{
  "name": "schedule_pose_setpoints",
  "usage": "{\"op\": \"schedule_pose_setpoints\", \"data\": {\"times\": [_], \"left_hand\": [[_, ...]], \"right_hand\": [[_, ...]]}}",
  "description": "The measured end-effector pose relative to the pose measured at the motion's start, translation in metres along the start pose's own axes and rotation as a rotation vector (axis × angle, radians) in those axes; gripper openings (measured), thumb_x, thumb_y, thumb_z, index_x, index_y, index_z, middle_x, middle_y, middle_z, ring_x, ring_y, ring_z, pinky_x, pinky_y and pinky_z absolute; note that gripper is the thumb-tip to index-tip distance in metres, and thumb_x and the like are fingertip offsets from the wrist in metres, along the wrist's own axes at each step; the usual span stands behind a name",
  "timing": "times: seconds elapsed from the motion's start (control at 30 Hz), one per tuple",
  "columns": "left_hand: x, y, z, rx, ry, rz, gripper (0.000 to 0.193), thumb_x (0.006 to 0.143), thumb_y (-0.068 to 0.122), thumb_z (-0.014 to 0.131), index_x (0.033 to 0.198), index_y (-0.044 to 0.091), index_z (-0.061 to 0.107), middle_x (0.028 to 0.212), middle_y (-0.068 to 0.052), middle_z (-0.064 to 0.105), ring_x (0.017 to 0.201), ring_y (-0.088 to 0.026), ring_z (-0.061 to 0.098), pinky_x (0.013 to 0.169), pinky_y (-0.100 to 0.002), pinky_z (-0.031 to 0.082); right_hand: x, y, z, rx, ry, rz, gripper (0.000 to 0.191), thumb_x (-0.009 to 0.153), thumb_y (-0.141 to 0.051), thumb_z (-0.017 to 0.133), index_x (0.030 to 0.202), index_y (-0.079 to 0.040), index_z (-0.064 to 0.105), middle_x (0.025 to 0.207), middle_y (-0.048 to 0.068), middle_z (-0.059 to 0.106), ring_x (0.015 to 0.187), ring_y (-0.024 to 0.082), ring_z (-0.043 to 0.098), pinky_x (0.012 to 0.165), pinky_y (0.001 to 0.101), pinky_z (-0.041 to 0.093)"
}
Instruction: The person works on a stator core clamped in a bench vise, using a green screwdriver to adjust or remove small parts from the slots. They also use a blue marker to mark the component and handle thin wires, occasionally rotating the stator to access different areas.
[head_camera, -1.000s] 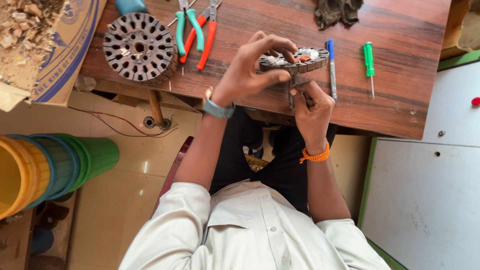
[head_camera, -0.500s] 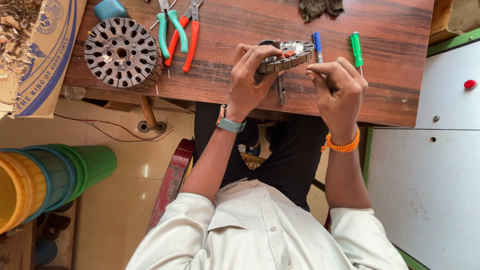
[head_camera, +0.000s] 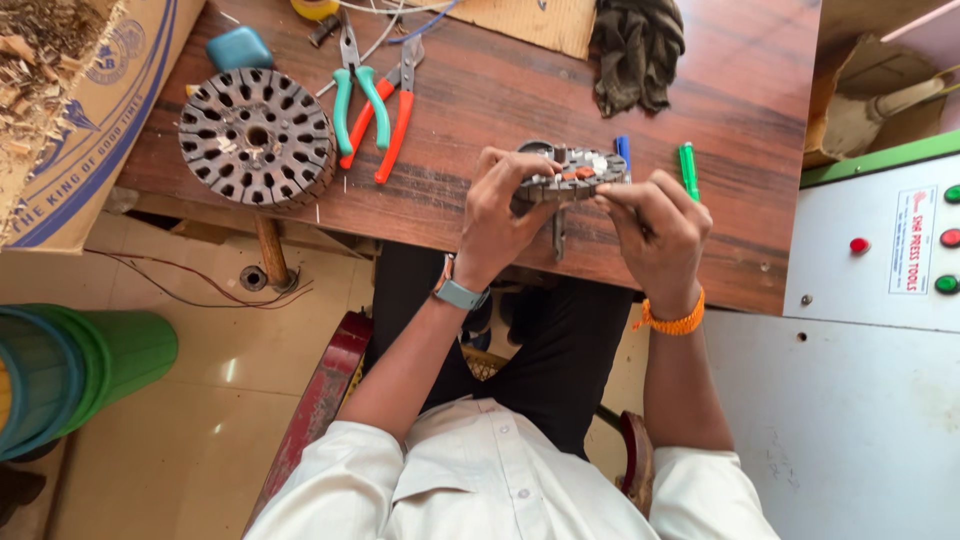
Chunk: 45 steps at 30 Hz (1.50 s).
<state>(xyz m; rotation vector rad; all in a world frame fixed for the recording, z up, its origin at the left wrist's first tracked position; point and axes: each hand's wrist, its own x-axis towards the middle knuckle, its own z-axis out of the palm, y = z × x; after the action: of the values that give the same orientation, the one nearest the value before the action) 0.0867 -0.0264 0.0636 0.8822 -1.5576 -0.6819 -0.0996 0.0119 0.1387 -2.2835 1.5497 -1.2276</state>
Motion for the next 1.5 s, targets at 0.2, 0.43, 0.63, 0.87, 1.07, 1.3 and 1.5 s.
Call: {"op": "schedule_pose_setpoints", "data": {"times": [0.2,0.43,0.63,0.87,1.07,1.3,1.5], "left_hand": [[0.004,-0.007,-0.007,-0.026,-0.025,0.009,0.040,0.079,0.009,0.088,0.110,0.014,0.065,0.115,-0.001,0.070,0.110,-0.026,0.061,0.096,-0.039,0.052],[0.005,-0.012,-0.011,0.026,-0.082,0.048,0.050,0.078,0.003,0.084,0.122,0.020,0.069,0.118,0.000,0.069,0.109,-0.024,0.059,0.097,-0.037,0.052],[0.006,-0.010,-0.010,-0.216,-0.087,-0.166,0.057,0.080,0.006,0.084,0.131,0.016,0.059,0.116,0.006,0.071,0.108,-0.019,0.061,0.096,-0.033,0.054],[0.007,-0.013,-0.011,-0.065,-0.084,-0.044,0.044,0.077,0.005,0.087,0.115,0.016,0.067,0.118,0.001,0.070,0.111,-0.024,0.061,0.094,-0.037,0.054],[0.003,-0.017,-0.010,-0.053,-0.111,-0.005,0.045,0.079,0.005,0.086,0.119,0.020,0.070,0.119,0.001,0.069,0.109,-0.024,0.060,0.093,-0.036,0.054],[0.006,-0.013,-0.013,-0.088,-0.146,-0.036,0.057,0.081,0.004,0.085,0.132,0.019,0.065,0.118,0.004,0.072,0.107,-0.021,0.058,0.095,-0.037,0.054],[0.009,-0.011,-0.014,-0.278,-0.139,-0.168,0.062,0.080,0.016,0.088,0.134,0.017,0.056,0.118,0.006,0.070,0.113,-0.019,0.061,0.099,-0.035,0.055]], "right_hand": [[-0.008,0.008,0.013,0.022,0.008,0.063,0.013,0.093,0.002,0.082,0.102,-0.004,0.075,0.070,0.003,0.054,0.057,0.008,0.045,0.053,0.0283,0.032],[-0.014,0.025,0.023,0.099,0.084,0.087,0.013,0.093,0.003,0.083,0.103,-0.001,0.076,0.072,0.003,0.058,0.058,0.005,0.044,0.052,0.0258,0.030],[-0.016,0.032,0.021,0.132,0.121,0.057,0.012,0.093,0.004,0.083,0.100,0.001,0.074,0.074,0.004,0.061,0.061,0.006,0.048,0.051,0.0232,0.031],[-0.022,0.024,0.012,0.154,0.125,0.065,0.011,0.093,0.005,0.082,0.096,0.002,0.072,0.066,0.002,0.056,0.059,0.007,0.047,0.049,0.0226,0.029],[-0.033,0.029,0.013,0.159,0.160,0.057,0.011,0.092,0.000,0.083,0.096,0.001,0.073,0.065,0.002,0.056,0.058,0.006,0.046,0.048,0.0220,0.028],[-0.043,0.038,0.012,0.197,0.237,0.005,0.013,0.088,-0.004,0.084,0.093,0.001,0.072,0.063,0.001,0.054,0.056,0.006,0.043,0.048,0.0234,0.026],[-0.059,0.024,0.006,0.340,0.095,-0.015,0.006,0.096,0.002,0.075,0.092,-0.001,0.071,0.078,0.008,0.071,0.068,0.014,0.069,0.056,0.0230,0.054]]}}
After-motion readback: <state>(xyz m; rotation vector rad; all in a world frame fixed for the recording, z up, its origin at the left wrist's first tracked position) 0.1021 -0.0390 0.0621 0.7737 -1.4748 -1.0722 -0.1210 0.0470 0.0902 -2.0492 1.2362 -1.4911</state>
